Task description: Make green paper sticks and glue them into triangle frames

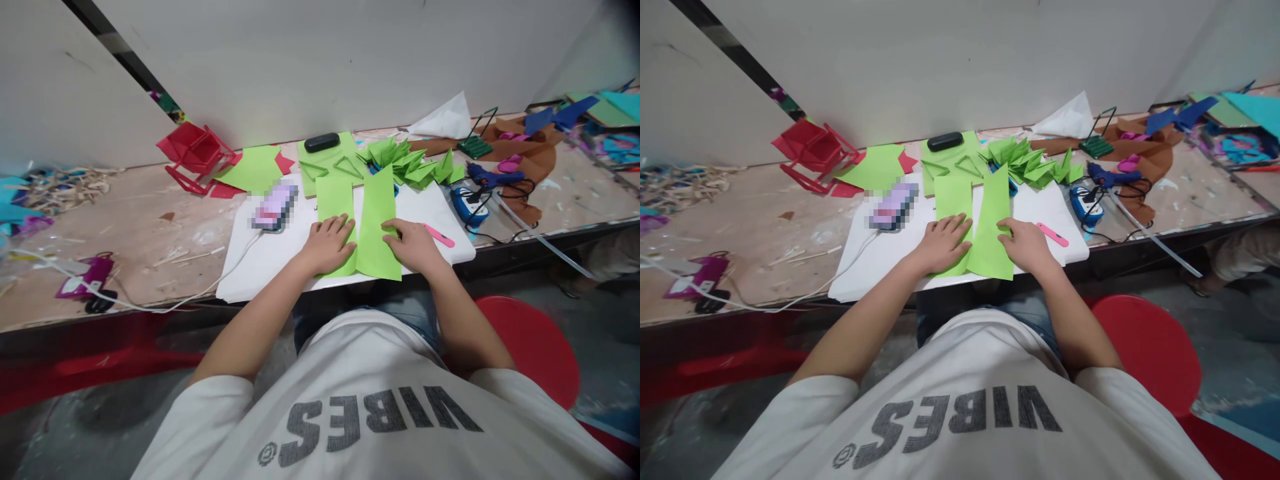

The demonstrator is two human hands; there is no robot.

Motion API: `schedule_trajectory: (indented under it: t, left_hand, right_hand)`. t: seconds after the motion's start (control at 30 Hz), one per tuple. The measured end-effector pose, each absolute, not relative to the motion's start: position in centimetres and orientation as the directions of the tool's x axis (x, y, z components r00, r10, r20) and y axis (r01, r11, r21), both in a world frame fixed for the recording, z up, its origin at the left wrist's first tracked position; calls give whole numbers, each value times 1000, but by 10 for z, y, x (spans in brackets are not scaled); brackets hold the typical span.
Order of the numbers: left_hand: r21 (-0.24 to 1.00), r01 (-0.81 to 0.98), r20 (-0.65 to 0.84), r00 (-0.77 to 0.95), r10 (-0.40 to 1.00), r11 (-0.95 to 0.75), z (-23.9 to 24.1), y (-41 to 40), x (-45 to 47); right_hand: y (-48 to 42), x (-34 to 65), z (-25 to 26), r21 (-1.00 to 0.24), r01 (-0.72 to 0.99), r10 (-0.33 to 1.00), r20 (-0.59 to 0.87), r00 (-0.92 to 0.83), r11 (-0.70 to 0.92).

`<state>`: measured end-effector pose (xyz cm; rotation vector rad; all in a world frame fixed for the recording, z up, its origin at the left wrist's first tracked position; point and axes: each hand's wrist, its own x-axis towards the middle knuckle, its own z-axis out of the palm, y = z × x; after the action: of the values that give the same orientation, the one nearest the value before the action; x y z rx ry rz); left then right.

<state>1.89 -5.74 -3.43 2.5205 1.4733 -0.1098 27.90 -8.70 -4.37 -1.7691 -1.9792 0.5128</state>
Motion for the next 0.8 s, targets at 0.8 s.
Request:
schedule_trajectory:
  t: [0.8]
  left_hand:
    - [194,826,-248,563,788,-529,-31,-52,11]
  right_hand:
    - [-103,287,-37,-518,843,987,31,-156,149]
